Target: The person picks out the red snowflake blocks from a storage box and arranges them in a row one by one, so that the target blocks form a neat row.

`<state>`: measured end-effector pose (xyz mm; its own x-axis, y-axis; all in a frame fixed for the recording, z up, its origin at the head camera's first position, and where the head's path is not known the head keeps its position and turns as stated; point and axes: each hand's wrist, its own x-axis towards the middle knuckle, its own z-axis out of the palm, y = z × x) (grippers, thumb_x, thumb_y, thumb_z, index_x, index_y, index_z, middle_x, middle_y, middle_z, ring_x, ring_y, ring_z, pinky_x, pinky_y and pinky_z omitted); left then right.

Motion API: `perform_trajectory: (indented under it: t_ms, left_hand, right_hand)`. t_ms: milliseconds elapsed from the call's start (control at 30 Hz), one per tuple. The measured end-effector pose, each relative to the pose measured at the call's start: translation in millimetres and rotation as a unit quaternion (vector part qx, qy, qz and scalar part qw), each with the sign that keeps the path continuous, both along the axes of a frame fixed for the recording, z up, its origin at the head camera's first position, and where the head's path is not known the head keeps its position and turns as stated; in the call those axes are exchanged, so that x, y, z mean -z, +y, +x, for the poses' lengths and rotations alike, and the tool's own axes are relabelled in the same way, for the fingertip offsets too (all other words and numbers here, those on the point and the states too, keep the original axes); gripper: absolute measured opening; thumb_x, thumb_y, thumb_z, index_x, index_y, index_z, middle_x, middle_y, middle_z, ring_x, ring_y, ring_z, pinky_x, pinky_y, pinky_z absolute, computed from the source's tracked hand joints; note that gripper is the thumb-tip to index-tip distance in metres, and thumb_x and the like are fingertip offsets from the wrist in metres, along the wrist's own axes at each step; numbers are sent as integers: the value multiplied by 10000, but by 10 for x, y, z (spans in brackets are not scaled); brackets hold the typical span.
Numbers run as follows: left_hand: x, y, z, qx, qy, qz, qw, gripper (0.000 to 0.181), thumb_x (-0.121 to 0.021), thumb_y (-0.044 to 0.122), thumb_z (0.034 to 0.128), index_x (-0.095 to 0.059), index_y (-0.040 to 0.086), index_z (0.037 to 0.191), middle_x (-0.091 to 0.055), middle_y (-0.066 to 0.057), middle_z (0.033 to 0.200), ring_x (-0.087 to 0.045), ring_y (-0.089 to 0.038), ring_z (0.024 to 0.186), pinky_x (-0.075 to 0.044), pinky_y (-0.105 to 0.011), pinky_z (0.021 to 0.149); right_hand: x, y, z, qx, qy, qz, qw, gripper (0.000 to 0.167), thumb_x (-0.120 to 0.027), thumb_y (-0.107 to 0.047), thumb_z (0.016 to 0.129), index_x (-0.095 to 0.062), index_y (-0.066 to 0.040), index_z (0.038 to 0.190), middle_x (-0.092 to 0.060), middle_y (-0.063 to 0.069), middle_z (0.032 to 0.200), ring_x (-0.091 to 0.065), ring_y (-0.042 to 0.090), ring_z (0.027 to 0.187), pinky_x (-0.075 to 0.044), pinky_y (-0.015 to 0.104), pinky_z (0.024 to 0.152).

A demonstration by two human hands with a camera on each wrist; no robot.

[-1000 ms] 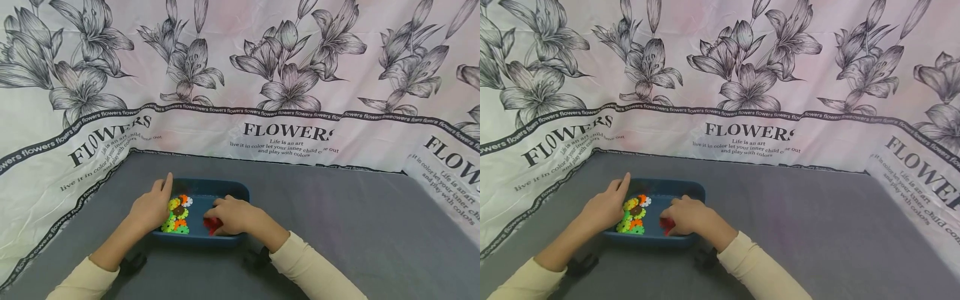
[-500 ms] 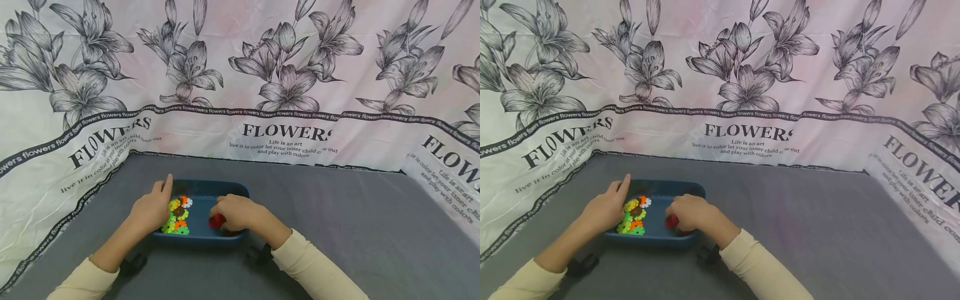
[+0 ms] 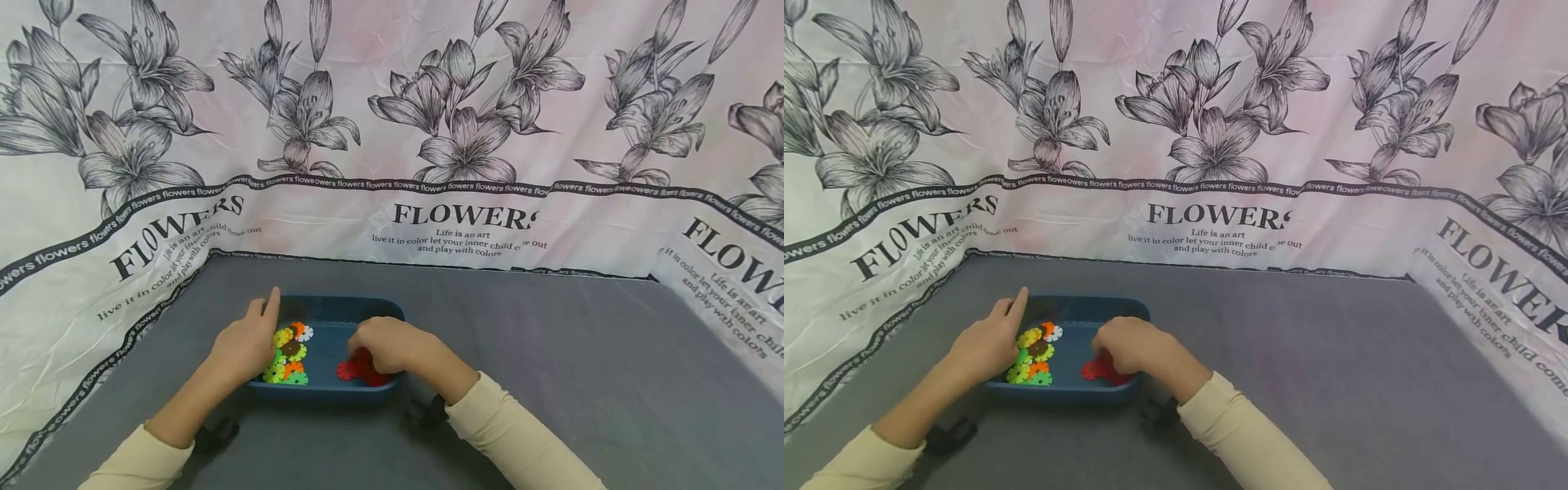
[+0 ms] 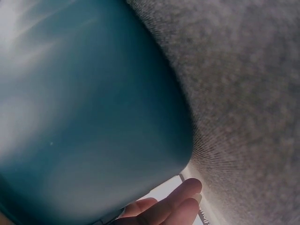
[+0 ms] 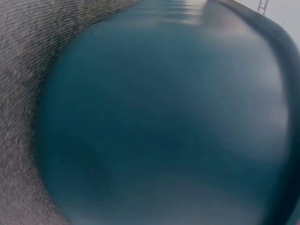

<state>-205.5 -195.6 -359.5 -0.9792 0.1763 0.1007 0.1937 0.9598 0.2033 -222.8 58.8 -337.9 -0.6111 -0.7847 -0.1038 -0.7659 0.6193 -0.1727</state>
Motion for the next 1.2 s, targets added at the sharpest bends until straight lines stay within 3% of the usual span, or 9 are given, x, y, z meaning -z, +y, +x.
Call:
perform_trajectory:
  t_ms: [67, 200, 300, 433, 633, 767, 967, 1133, 1200]
  left_hand:
    - [-1, 0, -2, -7, 13, -18, 10000, 836, -607, -57, 855, -175, -46, 1571, -361, -376, 1428, -414, -217, 496, -335, -323, 455]
    - [-7, 3, -3, -28, -3, -67, 10000, 838, -619, -48, 853, -182, -48, 1569, -365, -376, 1425, -438, -228, 522, -355, -331, 462]
    - [-12, 6, -4, -51, -27, -92, 9999, 839, -627, -41, 854, -184, -49, 1568, -365, -377, 1424, -458, -238, 549, -373, -337, 471]
    - [-12, 4, -10, -36, -25, -86, 10000, 833, -616, -41, 859, -181, -48, 1569, -363, -378, 1425, -456, -238, 542, -364, -337, 468]
    - [1, 5, -18, -48, 4, -97, 9999, 835, -623, -33, 856, -186, -49, 1567, -369, -377, 1420, -464, -244, 552, -371, -343, 473]
    - [6, 2, -17, -58, -8, -120, 9999, 836, -633, -27, 854, -192, -52, 1563, -374, -375, 1415, -480, -253, 573, -398, -356, 488]
    - [1, 2, -13, -44, -16, -67, 10000, 827, -619, -34, 855, -191, -54, 1563, -372, -374, 1416, -468, -243, 560, -391, -347, 482]
    - [1, -5, -13, -28, 23, -50, 10000, 819, -604, -40, 860, -187, -52, 1565, -372, -373, 1416, -445, -232, 530, -356, -335, 466]
    - [1, -7, -14, -32, 37, -60, 10000, 820, -606, -39, 860, -188, -51, 1565, -375, -373, 1415, -442, -230, 528, -353, -334, 465]
  right_hand:
    - [-2, 15, -13, -9, -27, -135, 9999, 305, -685, 95, 840, -781, -123, 1031, -703, -19, 975, -555, 92, 809, -482, 199, 689]
    - [-15, 63, -57, -98, -121, -489, 9987, 252, -603, 149, 839, -746, -57, 814, -567, -22, 720, -409, 95, 654, -372, 207, 581]
    - [-34, 111, -94, -187, -140, -651, 9976, 258, -605, 141, 851, -732, -65, 764, -561, -27, 698, -413, 90, 635, -374, 209, 574]
    - [-93, 175, -109, -73, -169, -751, 9970, 242, -625, 90, 893, -772, -103, 893, -704, -15, 885, -557, 100, 721, -481, 225, 633]
    - [-220, 286, -122, 169, -726, -1238, 9895, 191, -632, 64, 915, -690, -100, 993, -653, -8, 841, -565, 124, 705, -492, 259, 633]
    - [-302, 390, -178, -46, -910, -1609, 9828, 161, -660, 27, 918, -703, -119, 974, -678, -39, 872, -601, 97, 748, -511, 267, 670]
    - [-346, 630, -347, -318, -1453, -2385, 9597, 121, -641, -19, 958, -721, -97, 1002, -707, -30, 887, -665, 168, 763, -559, 361, 697]
    - [-306, 839, -487, 36, -2248, -2940, 9290, 104, -598, -25, 987, -669, -38, 1062, -676, 77, 947, -668, 295, 805, -562, 477, 752]
    - [-265, 915, -548, 211, -2479, -2985, 9214, 93, -597, -28, 989, -658, -22, 1058, -673, 104, 954, -666, 314, 818, -562, 474, 762]
